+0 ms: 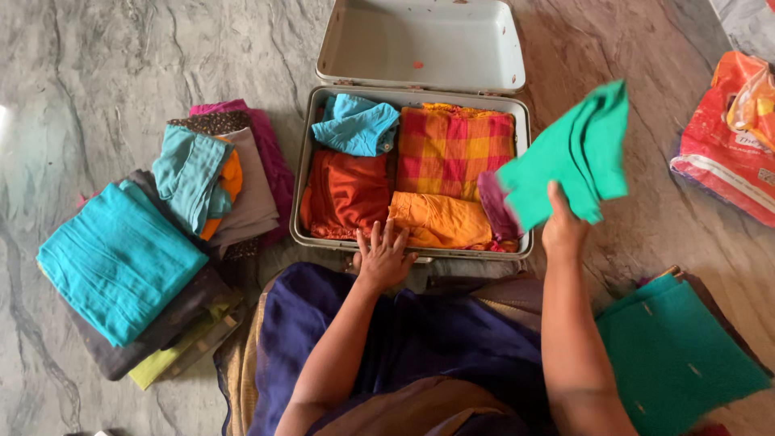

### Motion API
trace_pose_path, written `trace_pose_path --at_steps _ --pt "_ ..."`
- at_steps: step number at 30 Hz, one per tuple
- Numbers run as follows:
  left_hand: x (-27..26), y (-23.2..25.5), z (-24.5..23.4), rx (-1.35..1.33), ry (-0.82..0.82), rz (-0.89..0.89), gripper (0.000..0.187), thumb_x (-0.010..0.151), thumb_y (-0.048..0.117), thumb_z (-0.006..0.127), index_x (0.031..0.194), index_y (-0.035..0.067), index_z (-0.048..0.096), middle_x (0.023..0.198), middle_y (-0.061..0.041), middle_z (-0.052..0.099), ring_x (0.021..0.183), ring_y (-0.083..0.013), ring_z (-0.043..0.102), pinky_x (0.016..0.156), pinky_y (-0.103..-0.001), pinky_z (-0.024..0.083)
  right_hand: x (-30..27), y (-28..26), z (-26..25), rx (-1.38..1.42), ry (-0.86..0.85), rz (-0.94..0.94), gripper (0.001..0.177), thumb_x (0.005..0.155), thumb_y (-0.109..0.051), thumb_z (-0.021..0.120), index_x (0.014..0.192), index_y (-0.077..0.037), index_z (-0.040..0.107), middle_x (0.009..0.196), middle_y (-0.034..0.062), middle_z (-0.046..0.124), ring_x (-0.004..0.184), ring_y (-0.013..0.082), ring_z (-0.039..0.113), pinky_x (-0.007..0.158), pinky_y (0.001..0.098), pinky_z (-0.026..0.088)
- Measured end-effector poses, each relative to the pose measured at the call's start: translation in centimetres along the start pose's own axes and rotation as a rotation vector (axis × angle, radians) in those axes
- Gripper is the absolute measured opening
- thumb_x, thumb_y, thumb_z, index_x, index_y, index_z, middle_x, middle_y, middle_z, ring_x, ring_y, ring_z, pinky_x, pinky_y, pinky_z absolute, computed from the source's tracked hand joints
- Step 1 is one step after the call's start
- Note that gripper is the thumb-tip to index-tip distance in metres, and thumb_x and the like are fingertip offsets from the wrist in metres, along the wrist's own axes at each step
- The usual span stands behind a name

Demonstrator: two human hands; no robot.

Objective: The person folds and organizes various colored garments, including blouses and a saree, into a small metal suitcase while sitting on the floor.

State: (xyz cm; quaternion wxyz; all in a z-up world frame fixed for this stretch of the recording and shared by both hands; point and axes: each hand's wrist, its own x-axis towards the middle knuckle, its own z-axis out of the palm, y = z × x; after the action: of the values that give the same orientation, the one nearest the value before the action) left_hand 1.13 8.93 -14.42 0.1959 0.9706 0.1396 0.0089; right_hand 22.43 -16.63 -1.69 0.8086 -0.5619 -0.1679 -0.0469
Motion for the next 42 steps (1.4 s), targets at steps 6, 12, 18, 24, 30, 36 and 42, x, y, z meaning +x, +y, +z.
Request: trace_pose_path --at_steps 6,12,18,24,30,36,42 --pt "-0.1 -0.1 0.2 0.004 -0.003 -0.002 0.07 0.095 0.061 0.049 0.152 0.021 0.045 0.165 -0.014 0.026 0.151 -0.0418 0.018 0.114 -0.075 -0.003 6.9 5.4 6.5 -1.23 -0.282 -0.866 0.054 0.092 -0.044 0.077 0.138 -0.019 0.064 0.144 0.0209 0.059 0.132 0.0413 0.052 0.11 0.0586 0.04" --pt "-0.2 -0.1 0.1 -0.008 0.015 0.003 0.067 0.095 0.06 0.051 0.151 0.022 0.047 0.164 -0.014 0.028 0.15 -0.041 0.02 0.113 -0.076 0.0 4.8 17.9 6.6 -1.849 -0.831 0.172 0.078 0.093 -0.077 0.037 0.16 -0.046 0.014 0.171 0.0032 -0.002 0.155 0.0382 -0.003 0.118 0.0677 -0.007" --pt "-0.1 -0.1 0.0 0.004 0.071 0.036 0.064 0.095 0.058 0.055 0.148 0.023 0.05 0.162 -0.013 0.032 0.147 -0.0414 0.026 0.11 -0.08 0.004 5.3 19.1 6.0 -1.799 -0.876 0.305 0.086 0.089 -0.083 0.035 0.162 -0.045 0.009 0.173 0.0025 -0.01 0.156 0.0371 -0.015 0.118 0.0657 -0.012" --pt "-0.4 -0.3 0.1 0.144 0.24 0.08 0.063 0.087 0.059 0.063 0.141 0.028 0.057 0.154 -0.006 0.043 0.14 -0.0363 0.038 0.108 -0.077 0.016 3.2 14.0 6.9 -1.603 -0.982 0.553 0.086 0.086 -0.084 0.037 0.161 -0.048 0.018 0.174 0.0011 -0.009 0.158 0.0387 -0.017 0.121 0.0656 -0.01" --pt "-0.6 -1.5 1.7 0.4 0.438 0.184 0.058 0.089 0.057 0.067 0.14 0.031 0.062 0.148 0.0 0.056 0.137 -0.0283 0.046 0.11 -0.067 0.025 -8.3 12.0 5.4 -1.549 -0.686 0.169 0.076 0.097 -0.072 0.048 0.16 -0.03 0.038 0.173 0.0082 0.014 0.16 0.0376 0.007 0.122 0.0723 -0.002" --pt "0.0 -4.3 4.2 0.252 0.298 0.188 0.056 0.103 0.059 0.06 0.145 0.023 0.06 0.157 -0.006 0.054 0.147 -0.0376 0.045 0.115 -0.076 0.015 -11.4 2.9 -3.1 -1.51 -0.348 -0.008 0.062 0.088 -0.052 0.071 0.144 -0.03 0.055 0.16 0.0128 0.039 0.149 0.0401 0.029 0.117 0.0684 0.017" --pt "-0.9 -4.2 3.6 0.124 0.223 0.2 0.071 0.094 0.06 0.059 0.152 0.019 0.055 0.158 -0.012 0.052 0.146 -0.0454 0.04 0.112 -0.079 0.011 -15.2 -5.1 -21.5 -1.586 0.065 0.411 0.091 0.08 -0.044 0.083 0.156 -0.033 0.036 0.169 0.0131 0.018 0.154 0.0426 0.018 0.112 0.0727 0.022"
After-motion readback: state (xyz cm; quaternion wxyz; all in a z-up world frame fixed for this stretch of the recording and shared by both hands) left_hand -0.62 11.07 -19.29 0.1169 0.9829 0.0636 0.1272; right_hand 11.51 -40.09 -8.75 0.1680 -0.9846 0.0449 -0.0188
